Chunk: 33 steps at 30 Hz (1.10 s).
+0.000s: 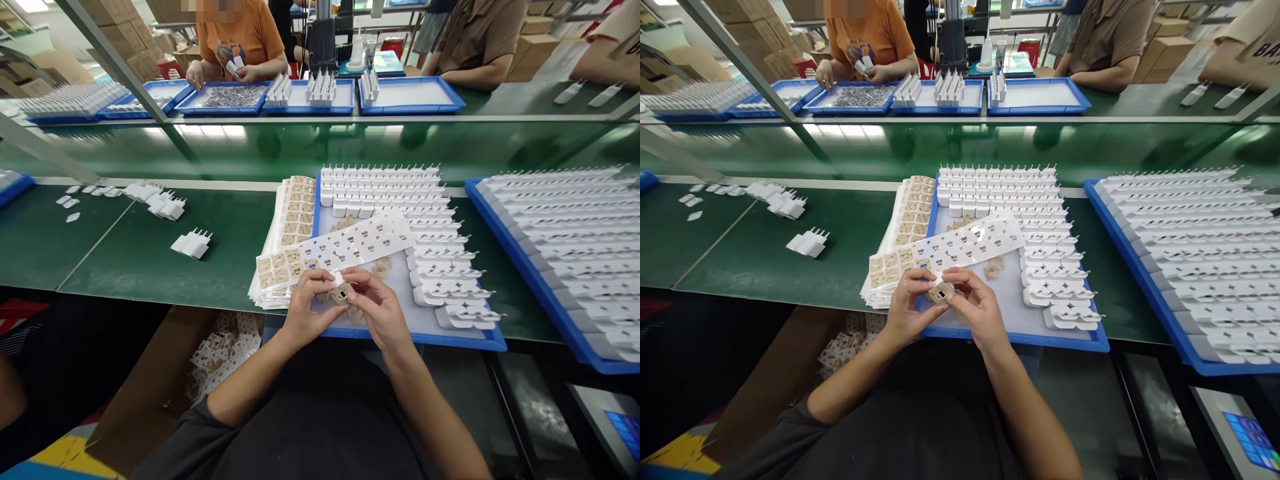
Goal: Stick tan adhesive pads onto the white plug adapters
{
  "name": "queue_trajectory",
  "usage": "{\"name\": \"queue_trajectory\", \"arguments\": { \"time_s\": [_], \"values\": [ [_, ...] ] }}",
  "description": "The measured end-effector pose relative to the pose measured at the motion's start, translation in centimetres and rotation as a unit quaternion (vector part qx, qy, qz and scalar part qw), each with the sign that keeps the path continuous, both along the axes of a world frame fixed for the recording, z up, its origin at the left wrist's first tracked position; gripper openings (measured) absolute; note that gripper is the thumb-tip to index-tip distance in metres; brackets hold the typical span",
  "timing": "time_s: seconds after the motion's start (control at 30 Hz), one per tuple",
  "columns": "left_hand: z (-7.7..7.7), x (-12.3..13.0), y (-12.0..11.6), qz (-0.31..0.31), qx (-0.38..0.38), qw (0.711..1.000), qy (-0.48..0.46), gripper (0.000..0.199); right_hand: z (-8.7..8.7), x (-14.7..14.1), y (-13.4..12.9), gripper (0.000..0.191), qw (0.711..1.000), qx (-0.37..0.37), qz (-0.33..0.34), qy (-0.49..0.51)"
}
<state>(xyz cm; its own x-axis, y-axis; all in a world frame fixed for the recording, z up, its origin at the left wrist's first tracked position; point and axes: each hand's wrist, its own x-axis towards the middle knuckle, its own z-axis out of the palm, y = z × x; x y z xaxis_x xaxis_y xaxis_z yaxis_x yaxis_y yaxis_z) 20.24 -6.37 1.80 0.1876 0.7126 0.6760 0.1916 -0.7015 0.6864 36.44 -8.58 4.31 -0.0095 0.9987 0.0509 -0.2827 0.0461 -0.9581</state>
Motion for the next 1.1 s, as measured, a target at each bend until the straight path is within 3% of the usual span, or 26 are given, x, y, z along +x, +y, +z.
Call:
{"name": "queue_trajectory", "arguments": {
  "time_s": [0.13,0.23,0.3,0.33,0.4,0.47,0.5,0.57,0.63,0.73,0.83,0.9,1.0,1.1],
  "values": [
    [0.1,0.0,-0.1,-0.018,-0.022,1.0,-0.003,0.04,0.8,1.2,0.4,0.015,0.975,0.104,-0.038,-0.193],
    [0.2,0.0,-0.2,-0.025,-0.076,0.997,-0.007,0.036,1.3,1.3,0.3,0.011,0.907,0.243,-0.086,-0.334],
    [0.3,0.0,-0.3,-0.029,-0.121,0.992,-0.021,0.033,1.5,1.4,-0.1,0.013,0.867,0.32,-0.075,-0.376],
    [0.3,0.1,-0.3,-0.03,-0.141,0.989,-0.027,0.033,1.5,1.5,-0.3,0.013,0.861,0.341,-0.06,-0.372],
    [0.3,0.1,-0.4,-0.023,-0.176,0.984,-0.033,0.034,1.5,1.9,-0.6,0.012,0.878,0.333,-0.066,-0.337],
    [0.5,0.2,-0.5,-0.014,-0.199,0.979,-0.032,0.035,1.2,2.7,-0.4,0.009,0.895,0.272,-0.138,-0.327],
    [0.6,0.2,-0.6,-0.006,-0.202,0.979,-0.031,0.035,0.9,3.2,-0.1,0.008,0.889,0.236,-0.178,-0.349],
    [0.9,0.1,-0.6,0.011,-0.191,0.981,-0.029,0.036,0.3,4.1,0.9,0.012,0.848,0.196,-0.229,-0.435],
    [1.2,-0.5,-0.3,0.035,-0.166,0.985,-0.024,0.041,-0.6,4.9,1.8,0.019,0.796,0.215,-0.23,-0.517],
    [1.6,-2.8,0.9,0.099,-0.117,0.988,0.009,0.038,-1.9,5.6,2.6,0.021,0.76,0.243,-0.255,-0.546],
    [1.5,-6.6,2.6,0.203,-0.092,0.974,0.046,0.031,-2.6,5.8,2.6,0.019,0.769,0.267,-0.229,-0.534],
    [1.1,-9.6,3.9,0.269,-0.115,0.956,0.04,0.035,-2.7,5.8,2.4,0.019,0.777,0.274,-0.208,-0.527],
    [-0.2,-13.8,5.6,0.339,-0.166,0.926,0.024,0.041,-2.5,5.6,2.3,0.018,0.784,0.294,-0.19,-0.513],
    [-1.8,-17.1,6.6,0.388,-0.191,0.899,0.065,0.048,-2.4,5.4,2.5,0.016,0.786,0.308,-0.174,-0.507]
  ]
}}
